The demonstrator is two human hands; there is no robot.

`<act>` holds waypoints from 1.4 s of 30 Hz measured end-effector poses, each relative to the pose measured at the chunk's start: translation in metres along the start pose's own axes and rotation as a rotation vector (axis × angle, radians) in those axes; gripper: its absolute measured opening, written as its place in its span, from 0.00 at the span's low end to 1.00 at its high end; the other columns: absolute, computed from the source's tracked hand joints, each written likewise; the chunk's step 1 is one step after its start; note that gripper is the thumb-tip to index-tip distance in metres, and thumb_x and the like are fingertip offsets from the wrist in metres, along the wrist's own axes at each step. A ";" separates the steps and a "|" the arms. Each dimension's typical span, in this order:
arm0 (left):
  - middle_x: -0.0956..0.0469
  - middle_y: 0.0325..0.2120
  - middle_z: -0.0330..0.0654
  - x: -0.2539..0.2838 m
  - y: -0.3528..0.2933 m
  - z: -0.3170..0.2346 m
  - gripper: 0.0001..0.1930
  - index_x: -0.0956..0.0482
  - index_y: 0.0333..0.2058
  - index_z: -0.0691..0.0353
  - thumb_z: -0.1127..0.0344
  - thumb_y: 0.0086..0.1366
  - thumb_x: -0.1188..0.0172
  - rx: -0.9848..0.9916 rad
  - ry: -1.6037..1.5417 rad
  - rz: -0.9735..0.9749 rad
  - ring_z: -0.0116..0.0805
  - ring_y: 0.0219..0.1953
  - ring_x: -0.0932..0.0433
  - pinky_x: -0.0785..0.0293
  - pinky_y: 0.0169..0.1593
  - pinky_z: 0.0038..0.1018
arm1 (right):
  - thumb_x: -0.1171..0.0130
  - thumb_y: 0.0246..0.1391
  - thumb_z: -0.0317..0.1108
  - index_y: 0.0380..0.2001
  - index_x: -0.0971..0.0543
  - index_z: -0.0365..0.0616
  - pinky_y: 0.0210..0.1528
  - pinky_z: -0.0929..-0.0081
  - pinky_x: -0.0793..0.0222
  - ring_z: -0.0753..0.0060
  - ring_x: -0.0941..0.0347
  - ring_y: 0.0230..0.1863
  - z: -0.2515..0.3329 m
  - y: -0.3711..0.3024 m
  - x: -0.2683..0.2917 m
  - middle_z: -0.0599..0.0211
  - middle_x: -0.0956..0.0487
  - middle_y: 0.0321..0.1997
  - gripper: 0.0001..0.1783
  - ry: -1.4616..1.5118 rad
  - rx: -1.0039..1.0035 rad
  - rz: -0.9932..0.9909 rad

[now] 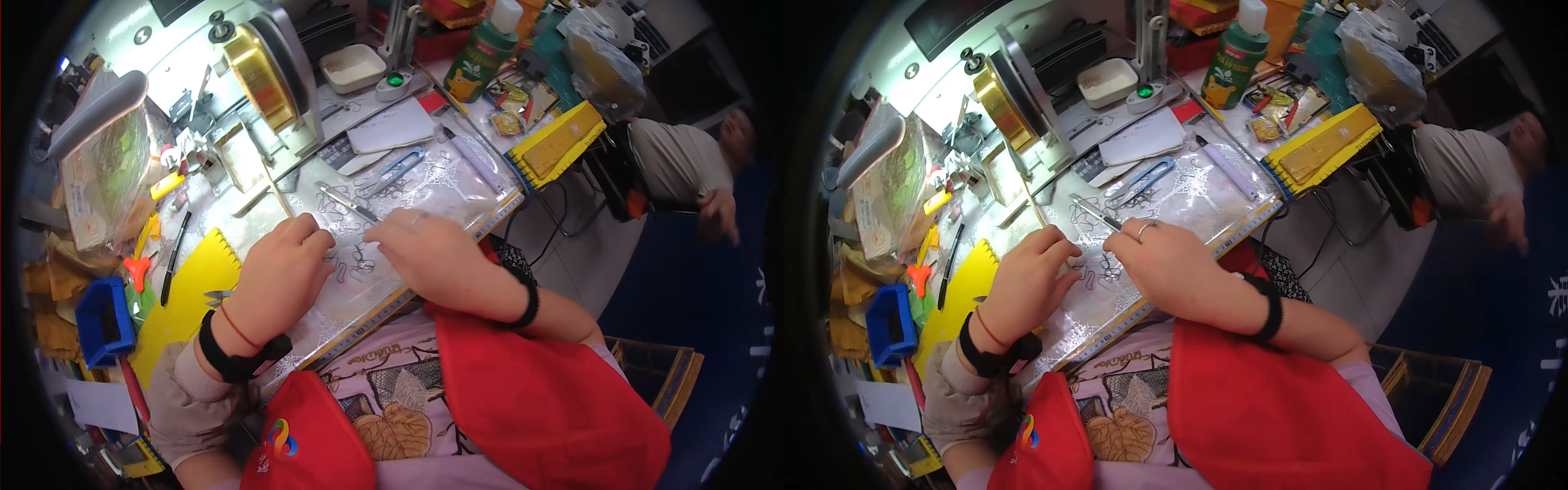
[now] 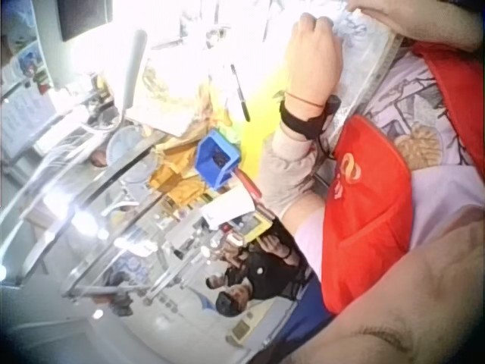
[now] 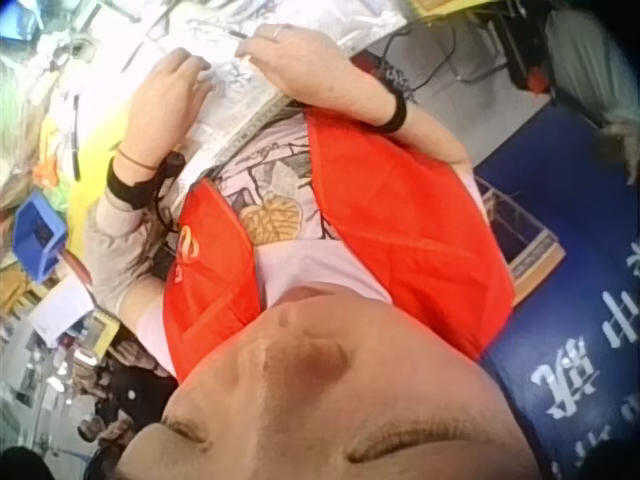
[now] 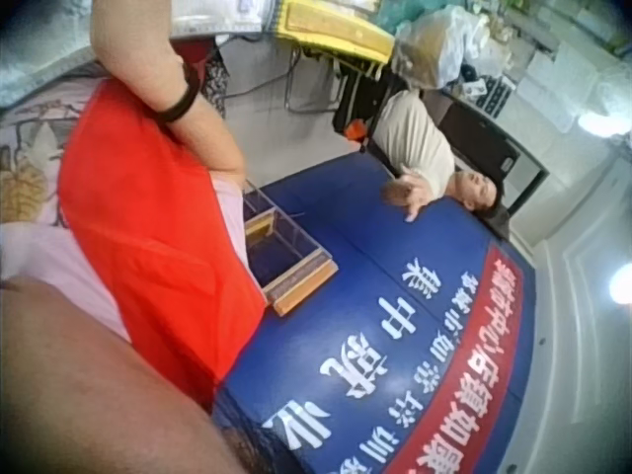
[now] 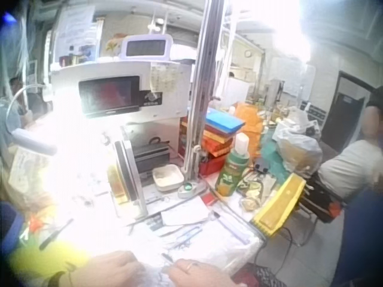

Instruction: Assembling small electronic or metal components using a machine, glue, and tweezers.

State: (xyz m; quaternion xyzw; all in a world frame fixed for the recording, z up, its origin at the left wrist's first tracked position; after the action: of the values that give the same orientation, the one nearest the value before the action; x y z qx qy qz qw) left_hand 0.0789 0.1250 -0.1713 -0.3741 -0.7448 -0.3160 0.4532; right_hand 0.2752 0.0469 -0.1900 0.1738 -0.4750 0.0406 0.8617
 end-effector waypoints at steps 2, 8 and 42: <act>0.25 0.35 0.46 -0.012 0.018 -0.002 0.13 0.21 0.37 0.60 0.70 0.51 0.34 -0.050 0.006 0.032 0.48 0.39 0.24 0.26 0.42 0.37 | 0.44 0.50 0.27 0.40 0.21 0.43 0.39 0.62 0.27 0.54 0.25 0.38 -0.006 -0.012 -0.009 0.57 0.23 0.35 0.12 -0.044 -0.001 -0.049; 0.26 0.26 0.46 -0.037 0.026 -0.001 0.03 0.22 0.24 0.59 0.69 0.51 0.36 -0.122 0.028 -0.078 0.49 0.32 0.25 0.28 0.35 0.41 | 0.45 0.50 0.31 0.34 0.23 0.39 0.37 0.63 0.27 0.55 0.26 0.37 -0.024 -0.019 -0.052 0.57 0.25 0.35 0.09 -0.101 0.145 -0.190; 0.24 0.28 0.56 0.042 -0.007 -0.052 0.09 0.30 0.39 0.67 0.66 0.69 0.47 0.176 -0.028 -0.427 0.58 0.30 0.24 0.29 0.32 0.42 | 0.48 0.61 0.33 0.35 0.30 0.37 0.31 0.69 0.36 0.66 0.30 0.28 0.044 0.051 0.009 0.62 0.26 0.28 0.08 0.925 0.064 -0.243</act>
State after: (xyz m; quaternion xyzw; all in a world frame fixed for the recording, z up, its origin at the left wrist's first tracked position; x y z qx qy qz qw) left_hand 0.0826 0.0912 -0.1134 -0.1715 -0.8381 -0.3331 0.3964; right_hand 0.2328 0.0793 -0.1477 0.2183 -0.0165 0.0273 0.9754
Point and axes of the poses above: each hand's wrist, its own y-axis towards the middle knuckle, its own x-axis out of the back of the hand, z = x × y, the point moved 2 cm from there along y, towards the middle knuckle
